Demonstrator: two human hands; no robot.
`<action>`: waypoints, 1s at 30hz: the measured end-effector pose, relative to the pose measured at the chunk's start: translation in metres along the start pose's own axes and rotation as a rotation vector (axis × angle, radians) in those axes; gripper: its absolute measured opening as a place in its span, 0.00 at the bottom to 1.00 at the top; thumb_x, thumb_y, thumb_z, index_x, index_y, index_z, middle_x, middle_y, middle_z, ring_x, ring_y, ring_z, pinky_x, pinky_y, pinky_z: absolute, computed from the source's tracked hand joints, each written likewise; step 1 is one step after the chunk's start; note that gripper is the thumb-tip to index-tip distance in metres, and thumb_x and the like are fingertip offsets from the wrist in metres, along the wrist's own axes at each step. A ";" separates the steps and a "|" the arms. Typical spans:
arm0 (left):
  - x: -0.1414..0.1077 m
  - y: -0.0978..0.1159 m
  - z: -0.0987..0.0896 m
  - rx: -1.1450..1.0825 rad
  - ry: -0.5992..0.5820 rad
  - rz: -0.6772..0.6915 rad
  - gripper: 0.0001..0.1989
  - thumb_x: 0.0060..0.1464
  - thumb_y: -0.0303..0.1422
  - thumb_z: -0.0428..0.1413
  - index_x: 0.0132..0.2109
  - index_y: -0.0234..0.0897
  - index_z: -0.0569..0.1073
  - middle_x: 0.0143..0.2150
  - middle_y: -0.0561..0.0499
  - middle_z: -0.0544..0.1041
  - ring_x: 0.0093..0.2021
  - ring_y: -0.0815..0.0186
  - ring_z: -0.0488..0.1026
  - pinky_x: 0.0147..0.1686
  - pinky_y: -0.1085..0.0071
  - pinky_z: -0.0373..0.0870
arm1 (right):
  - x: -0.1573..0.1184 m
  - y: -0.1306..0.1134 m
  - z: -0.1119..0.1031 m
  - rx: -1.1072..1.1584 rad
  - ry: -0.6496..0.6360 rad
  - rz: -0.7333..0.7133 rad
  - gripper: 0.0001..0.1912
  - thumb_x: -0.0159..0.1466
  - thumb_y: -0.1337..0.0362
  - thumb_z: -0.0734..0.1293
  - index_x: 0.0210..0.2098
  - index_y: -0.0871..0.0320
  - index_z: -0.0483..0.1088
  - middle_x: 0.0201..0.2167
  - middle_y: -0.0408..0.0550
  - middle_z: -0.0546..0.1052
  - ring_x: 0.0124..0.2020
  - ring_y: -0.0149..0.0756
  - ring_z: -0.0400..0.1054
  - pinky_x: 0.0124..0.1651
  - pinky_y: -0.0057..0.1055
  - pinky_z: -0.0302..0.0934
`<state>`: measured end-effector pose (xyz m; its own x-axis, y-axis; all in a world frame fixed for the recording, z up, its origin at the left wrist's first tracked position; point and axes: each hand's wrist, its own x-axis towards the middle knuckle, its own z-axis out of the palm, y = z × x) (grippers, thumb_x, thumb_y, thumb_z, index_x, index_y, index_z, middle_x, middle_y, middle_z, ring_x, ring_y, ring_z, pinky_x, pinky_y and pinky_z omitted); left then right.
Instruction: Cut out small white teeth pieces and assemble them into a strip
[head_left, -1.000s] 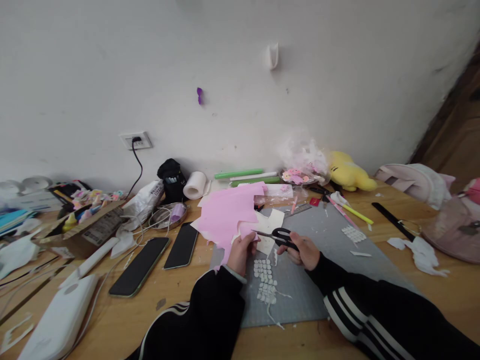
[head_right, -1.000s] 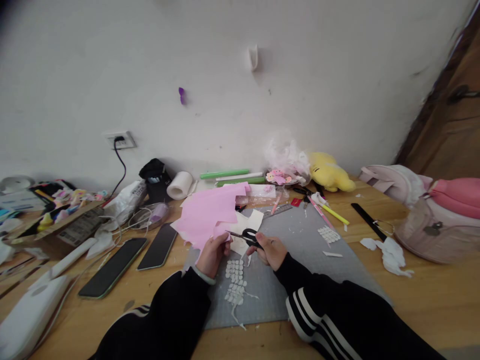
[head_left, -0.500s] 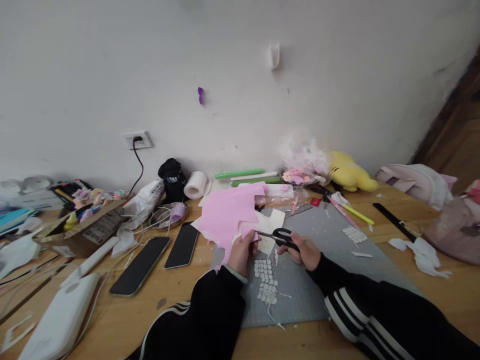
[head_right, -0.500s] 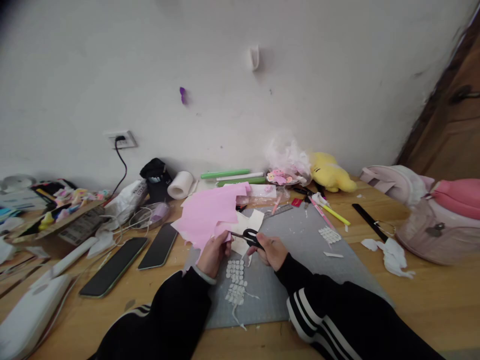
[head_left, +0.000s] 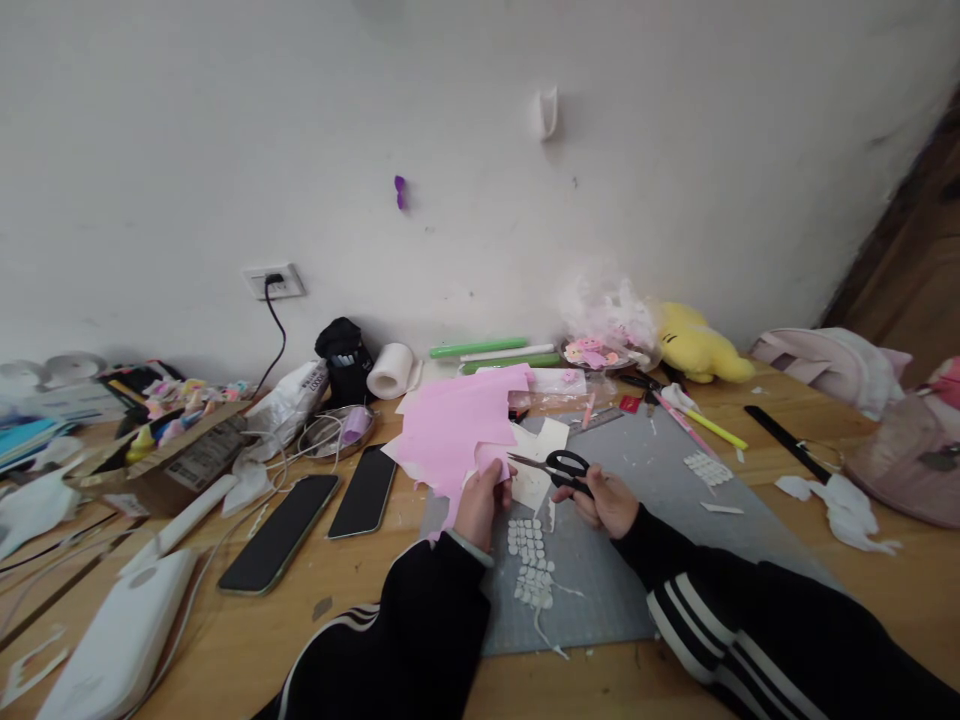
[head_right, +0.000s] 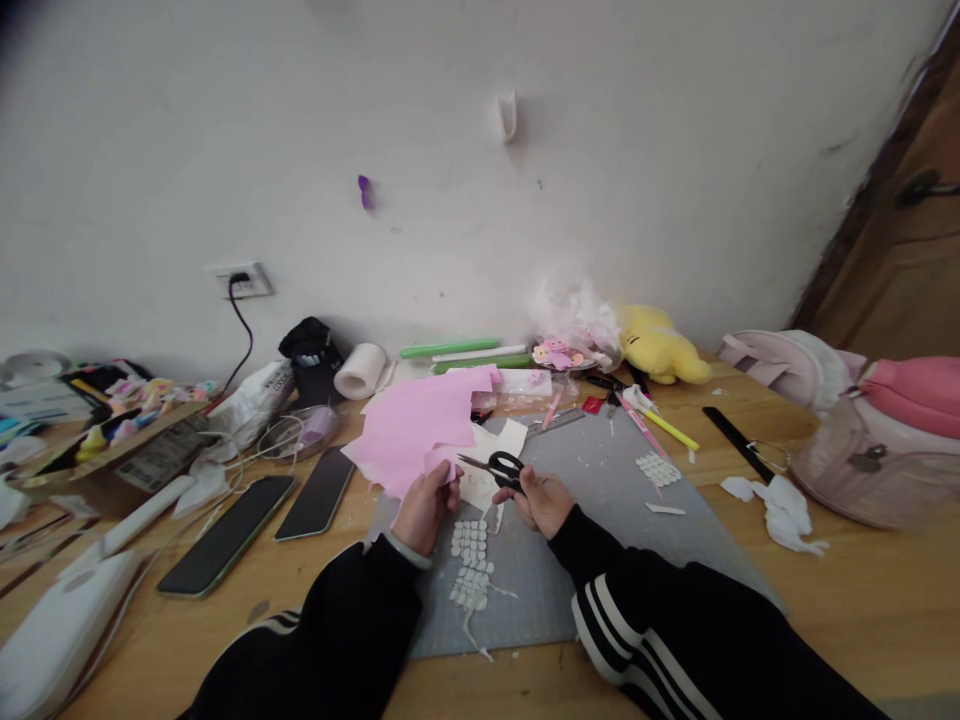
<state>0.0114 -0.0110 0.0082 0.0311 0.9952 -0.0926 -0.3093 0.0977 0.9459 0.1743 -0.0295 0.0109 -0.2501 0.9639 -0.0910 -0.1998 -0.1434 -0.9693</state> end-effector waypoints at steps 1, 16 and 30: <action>0.000 0.000 0.000 0.001 -0.001 0.001 0.16 0.44 0.43 0.53 0.26 0.32 0.69 0.13 0.58 0.61 0.14 0.75 0.55 0.17 0.76 0.51 | 0.000 -0.001 0.001 0.004 -0.002 0.005 0.39 0.35 0.29 0.58 0.18 0.63 0.69 0.04 0.30 0.47 0.07 0.18 0.36 0.12 0.24 0.29; -0.001 0.003 0.002 0.030 0.018 0.010 0.14 0.44 0.42 0.52 0.24 0.33 0.68 0.13 0.59 0.60 0.15 0.75 0.55 0.18 0.76 0.51 | -0.002 -0.003 0.003 0.031 0.003 0.042 0.38 0.35 0.30 0.58 0.17 0.63 0.69 0.03 0.30 0.47 0.07 0.18 0.36 0.11 0.23 0.30; -0.002 0.003 0.003 0.075 0.001 -0.005 0.14 0.43 0.41 0.52 0.22 0.33 0.68 0.13 0.58 0.60 0.14 0.75 0.55 0.18 0.76 0.50 | -0.005 -0.008 0.005 -0.008 0.030 0.064 0.31 0.44 0.37 0.60 0.17 0.63 0.69 0.03 0.30 0.47 0.07 0.19 0.37 0.12 0.24 0.30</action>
<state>0.0133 -0.0129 0.0126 0.0316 0.9947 -0.0978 -0.2372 0.1026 0.9660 0.1726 -0.0340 0.0200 -0.2338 0.9591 -0.1597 -0.1766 -0.2034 -0.9630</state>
